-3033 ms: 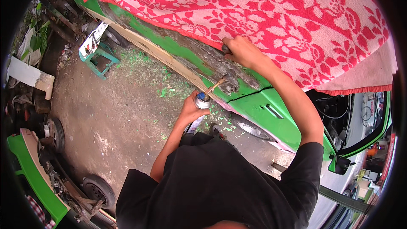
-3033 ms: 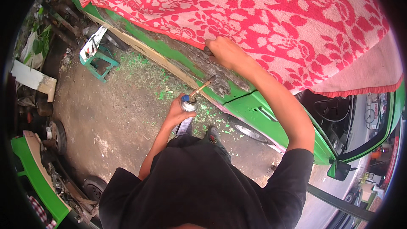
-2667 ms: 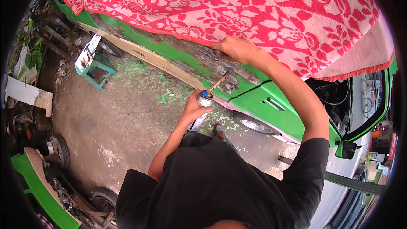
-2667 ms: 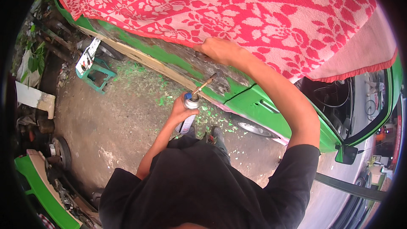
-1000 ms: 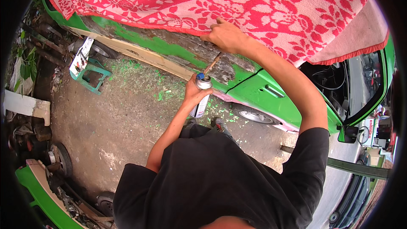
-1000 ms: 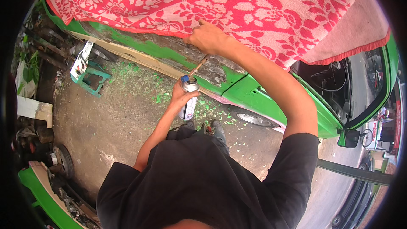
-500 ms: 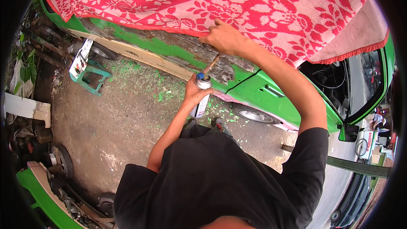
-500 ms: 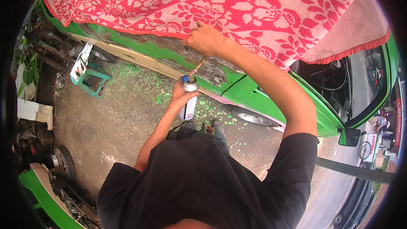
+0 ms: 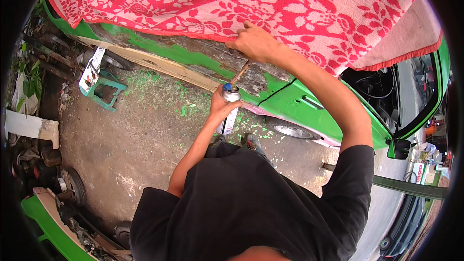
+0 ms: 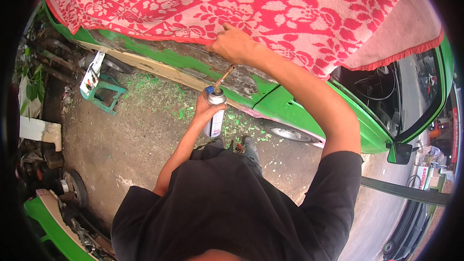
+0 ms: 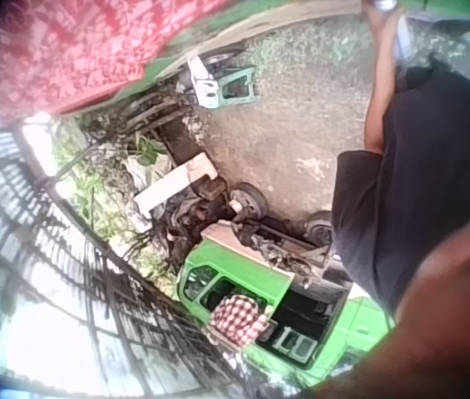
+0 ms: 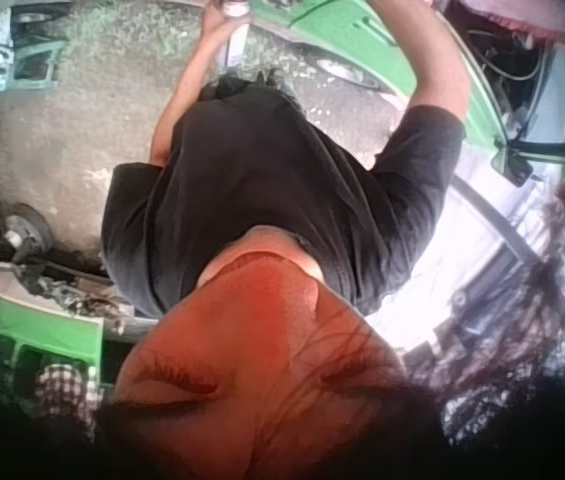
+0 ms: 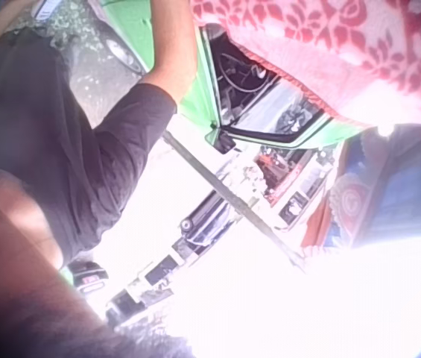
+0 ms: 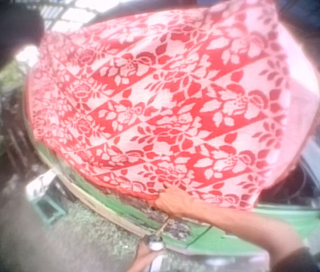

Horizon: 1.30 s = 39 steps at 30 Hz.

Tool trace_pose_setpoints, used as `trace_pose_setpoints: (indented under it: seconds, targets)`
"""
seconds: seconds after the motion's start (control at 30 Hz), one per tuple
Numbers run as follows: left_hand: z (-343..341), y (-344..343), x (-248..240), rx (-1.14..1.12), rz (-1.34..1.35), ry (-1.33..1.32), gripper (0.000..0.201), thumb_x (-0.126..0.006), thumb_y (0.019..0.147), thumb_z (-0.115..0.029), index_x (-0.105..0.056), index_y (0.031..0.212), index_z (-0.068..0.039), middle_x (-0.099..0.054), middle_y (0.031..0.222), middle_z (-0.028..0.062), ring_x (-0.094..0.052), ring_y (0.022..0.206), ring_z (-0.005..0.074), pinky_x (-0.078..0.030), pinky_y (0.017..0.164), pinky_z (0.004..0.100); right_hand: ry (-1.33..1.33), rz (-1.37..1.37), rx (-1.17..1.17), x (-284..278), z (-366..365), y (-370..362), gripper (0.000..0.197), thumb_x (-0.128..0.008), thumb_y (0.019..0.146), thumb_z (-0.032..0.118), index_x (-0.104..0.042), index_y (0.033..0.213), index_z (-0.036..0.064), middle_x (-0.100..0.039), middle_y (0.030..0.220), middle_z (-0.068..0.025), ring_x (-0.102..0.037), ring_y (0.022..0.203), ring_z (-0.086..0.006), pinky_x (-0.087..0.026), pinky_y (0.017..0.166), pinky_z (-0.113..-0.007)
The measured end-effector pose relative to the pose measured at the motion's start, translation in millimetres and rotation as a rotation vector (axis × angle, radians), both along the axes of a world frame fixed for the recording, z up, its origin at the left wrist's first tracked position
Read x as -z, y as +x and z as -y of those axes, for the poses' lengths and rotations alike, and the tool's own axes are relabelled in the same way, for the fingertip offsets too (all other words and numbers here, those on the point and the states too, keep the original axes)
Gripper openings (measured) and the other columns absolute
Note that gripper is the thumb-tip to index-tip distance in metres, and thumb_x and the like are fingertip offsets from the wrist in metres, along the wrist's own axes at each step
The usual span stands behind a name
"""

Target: The person scrapes paint from the side of a green car using a metal scraper. A red patterned cloth covers the upper portion of the car to protect it from debris. The person holds a spray can in the left hand while scraping with the right hand, working along the lower edge of the door panel.

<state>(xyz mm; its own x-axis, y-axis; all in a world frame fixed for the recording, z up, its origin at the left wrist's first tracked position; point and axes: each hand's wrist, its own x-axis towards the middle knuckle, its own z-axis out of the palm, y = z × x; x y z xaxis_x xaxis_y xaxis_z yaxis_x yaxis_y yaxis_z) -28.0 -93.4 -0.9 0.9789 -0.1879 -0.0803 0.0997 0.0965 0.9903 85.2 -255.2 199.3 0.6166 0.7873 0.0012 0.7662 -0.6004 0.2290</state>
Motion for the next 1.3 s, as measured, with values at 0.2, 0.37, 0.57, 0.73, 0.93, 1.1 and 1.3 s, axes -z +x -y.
trace_pose_setpoints:
  seconds: [0.2, 0.37, 0.57, 0.73, 0.93, 1.1, 1.3]
  targets:
    - [-1, 1, -2, 0.022, 0.011, 0.003, 0.048, -0.084, 0.059, -0.006, -0.054, 0.097, -0.005, -0.066, 0.087, 0.0024, -0.063, 0.078, 0.0113, -0.053, 0.073, 0.0288, -0.013, 0.017, -0.002, -1, 0, 1, 0.035, -0.056, 0.085, 0.005, -0.068, 0.116, 0.0166, -0.068, 0.075, -0.0098, -0.069, 0.085, -0.0271, -0.044, 0.096, -0.046]
    - [1, -2, -7, 0.026, -0.021, -0.017, 0.05, -0.084, 0.06, -0.005, -0.055, 0.1, -0.005, -0.066, 0.087, 0.002, -0.063, 0.078, 0.0108, -0.054, 0.071, 0.0278, 0.005, 0.02, 0.005, 1, 1, 0, 0.036, -0.057, 0.084, 0.004, -0.069, 0.115, 0.0164, -0.068, 0.075, -0.0099, -0.069, 0.085, -0.0269, -0.044, 0.096, -0.046]
    - [-5, -6, 0, 0.047, -0.001, -0.044, 0.05, -0.084, 0.059, -0.006, -0.055, 0.1, -0.005, -0.067, 0.088, 0.0026, -0.063, 0.081, 0.0119, -0.053, 0.073, 0.0285, 0.013, 0.083, 0.017, 6, 0, -7, 0.029, -0.06, 0.084, 0.009, -0.068, 0.111, 0.0145, -0.069, 0.075, -0.0104, -0.069, 0.084, -0.027, -0.045, 0.093, -0.045]
    - [-48, -22, 13, 0.041, -0.007, 0.27, 0.054, -0.085, 0.056, -0.012, -0.055, 0.1, -0.004, -0.068, 0.089, 0.0061, -0.064, 0.083, 0.0144, -0.053, 0.076, 0.0326, 0.158, 0.011, 0.13, 37, 11, -57, 0.023, -0.066, 0.079, 0.012, -0.062, 0.102, 0.0097, -0.067, 0.075, -0.0083, -0.065, 0.084, -0.0278, -0.044, 0.084, -0.044]
    - [-100, -46, 32, -0.092, -0.014, 0.436, 0.054, -0.085, 0.055, -0.014, -0.054, 0.098, -0.004, -0.067, 0.085, 0.0081, -0.064, 0.077, 0.0149, -0.052, 0.072, 0.033, 0.731, -0.058, 0.582, 91, 28, -138, 0.023, -0.072, 0.078, 0.006, -0.053, 0.092, 0.0043, -0.065, 0.073, -0.0138, -0.064, 0.072, -0.0336, -0.049, 0.068, -0.042]
    - [-121, -51, 46, -0.2, -0.079, 0.333, 0.051, -0.085, 0.056, -0.012, -0.052, 0.093, -0.004, -0.063, 0.079, 0.0049, -0.06, 0.072, 0.0147, -0.05, 0.066, 0.0321, 1.117, -0.023, 0.919, 99, 39, -155, 0.025, -0.074, 0.086, 0.007, -0.049, 0.086, 0.0021, -0.07, 0.076, -0.0169, -0.07, 0.065, -0.0237, -0.052, 0.058, -0.032]
    - [-128, -56, 43, -0.208, -0.096, 0.505, 0.05, -0.085, 0.054, -0.014, -0.053, 0.091, -0.003, -0.067, 0.082, 0.0083, -0.062, 0.074, 0.0156, -0.051, 0.067, 0.0329, 1.77, -0.349, 0.85, 112, 63, -147, 0.019, -0.065, 0.093, 0.001, -0.046, 0.09, 0.0016, -0.073, 0.091, -0.0189, -0.072, 0.077, -0.0184, -0.054, 0.059, -0.027]
